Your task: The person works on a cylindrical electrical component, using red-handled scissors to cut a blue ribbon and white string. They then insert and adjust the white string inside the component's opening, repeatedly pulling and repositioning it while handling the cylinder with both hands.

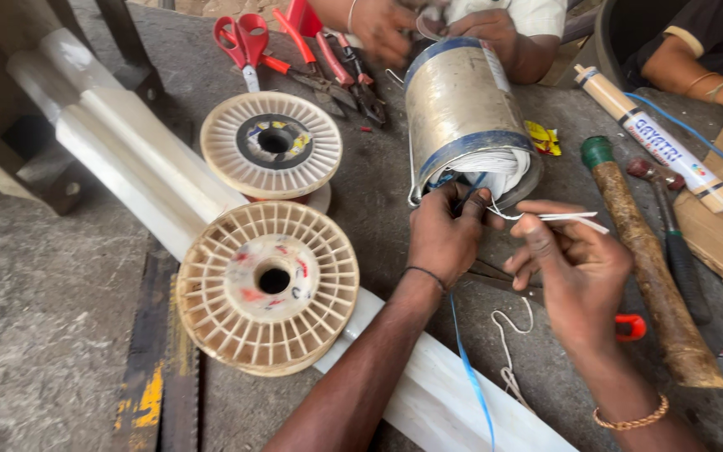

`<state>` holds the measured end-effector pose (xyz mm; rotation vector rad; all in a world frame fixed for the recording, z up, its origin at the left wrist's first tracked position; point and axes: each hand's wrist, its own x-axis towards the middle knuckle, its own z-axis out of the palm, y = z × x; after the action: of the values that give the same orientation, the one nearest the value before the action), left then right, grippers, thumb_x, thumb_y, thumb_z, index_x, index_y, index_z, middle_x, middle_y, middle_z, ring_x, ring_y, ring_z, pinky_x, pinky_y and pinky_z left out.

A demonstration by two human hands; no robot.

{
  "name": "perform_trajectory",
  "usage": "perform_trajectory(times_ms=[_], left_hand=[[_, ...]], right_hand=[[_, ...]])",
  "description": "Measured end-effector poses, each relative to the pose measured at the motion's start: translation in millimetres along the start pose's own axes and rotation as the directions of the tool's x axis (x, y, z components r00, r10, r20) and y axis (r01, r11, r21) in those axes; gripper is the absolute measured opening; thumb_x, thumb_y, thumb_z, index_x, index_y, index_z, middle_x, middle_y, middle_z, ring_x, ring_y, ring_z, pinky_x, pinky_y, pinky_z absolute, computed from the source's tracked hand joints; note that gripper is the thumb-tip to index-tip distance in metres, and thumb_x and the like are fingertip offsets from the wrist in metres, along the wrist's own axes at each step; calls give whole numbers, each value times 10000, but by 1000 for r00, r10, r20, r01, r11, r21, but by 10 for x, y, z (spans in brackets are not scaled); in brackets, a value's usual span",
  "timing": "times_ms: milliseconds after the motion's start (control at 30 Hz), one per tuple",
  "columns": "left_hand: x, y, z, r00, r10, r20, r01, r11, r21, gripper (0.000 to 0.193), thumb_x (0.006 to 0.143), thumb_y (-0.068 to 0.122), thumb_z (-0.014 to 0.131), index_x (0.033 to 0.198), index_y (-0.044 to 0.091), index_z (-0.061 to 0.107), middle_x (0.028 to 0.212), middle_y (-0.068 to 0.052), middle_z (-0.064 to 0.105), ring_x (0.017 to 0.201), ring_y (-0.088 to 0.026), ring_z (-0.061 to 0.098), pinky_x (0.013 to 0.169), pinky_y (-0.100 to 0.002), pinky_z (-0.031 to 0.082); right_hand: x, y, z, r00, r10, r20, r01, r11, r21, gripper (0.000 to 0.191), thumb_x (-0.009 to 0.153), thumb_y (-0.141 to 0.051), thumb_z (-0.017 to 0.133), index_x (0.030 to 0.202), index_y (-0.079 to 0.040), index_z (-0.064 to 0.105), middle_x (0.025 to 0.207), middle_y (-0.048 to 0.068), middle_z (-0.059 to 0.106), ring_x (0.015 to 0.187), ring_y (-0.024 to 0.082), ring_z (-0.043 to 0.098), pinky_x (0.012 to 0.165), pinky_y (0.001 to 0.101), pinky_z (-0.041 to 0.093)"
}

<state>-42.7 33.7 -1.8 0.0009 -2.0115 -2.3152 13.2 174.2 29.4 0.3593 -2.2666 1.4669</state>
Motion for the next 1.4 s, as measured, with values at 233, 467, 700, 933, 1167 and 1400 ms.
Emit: perform_trajectory(times_ms=[233,467,700,933,1167,1400], left_hand=[[-43,-40,15,998,28,56,-30,999,36,329,955,354,664,924,34,738,654,-60,756,651,-132,752,660,-331,581],[33,-16,-144,995,52,83,-58,996,71,484,1014,412,505,833,52,773,568,-53,735,594,-145,741,638,-317,573],[65,-15,-222,992,58,109,-62,997,34,442,996,379,527,840,61,792,586,-41,752,643,-114,773,704,-296,591],[141,-76,-261,993,42,115,-44,999,12,397,975,334,556,857,55,813,629,-31,785,719,-99,783,760,-288,592],[179,-63,-286,988,-15,154,40,987,-156,383,965,315,582,863,30,818,677,-48,794,700,-107,752,743,-276,580],[177,-89,-304,993,28,115,-39,995,92,403,944,369,599,815,70,836,725,-121,788,748,-216,784,773,-342,586]], right_hand=[[-263,-118,-104,992,42,-123,-36,998,56,220,1087,-61,597,1273,38,659,1110,162,734,865,222,756,585,287,621],[-459,-235,-65,945,-323,51,310,838,-449,296,1053,78,581,1315,1,695,1218,177,705,1099,276,756,805,329,648],[-422,-354,116,913,-350,211,389,587,-710,243,965,69,695,1200,16,722,1095,169,718,946,291,739,800,376,594],[-271,-494,241,909,-286,302,414,543,-731,231,946,64,692,1173,39,725,1048,196,710,886,355,724,736,425,571],[-122,-658,396,932,-244,268,359,521,-775,187,950,39,684,1128,26,739,986,211,704,849,394,703,727,468,551],[-22,-579,387,927,-233,295,374,481,-793,172,969,22,689,1133,27,740,979,217,701,834,387,704,723,467,552]])
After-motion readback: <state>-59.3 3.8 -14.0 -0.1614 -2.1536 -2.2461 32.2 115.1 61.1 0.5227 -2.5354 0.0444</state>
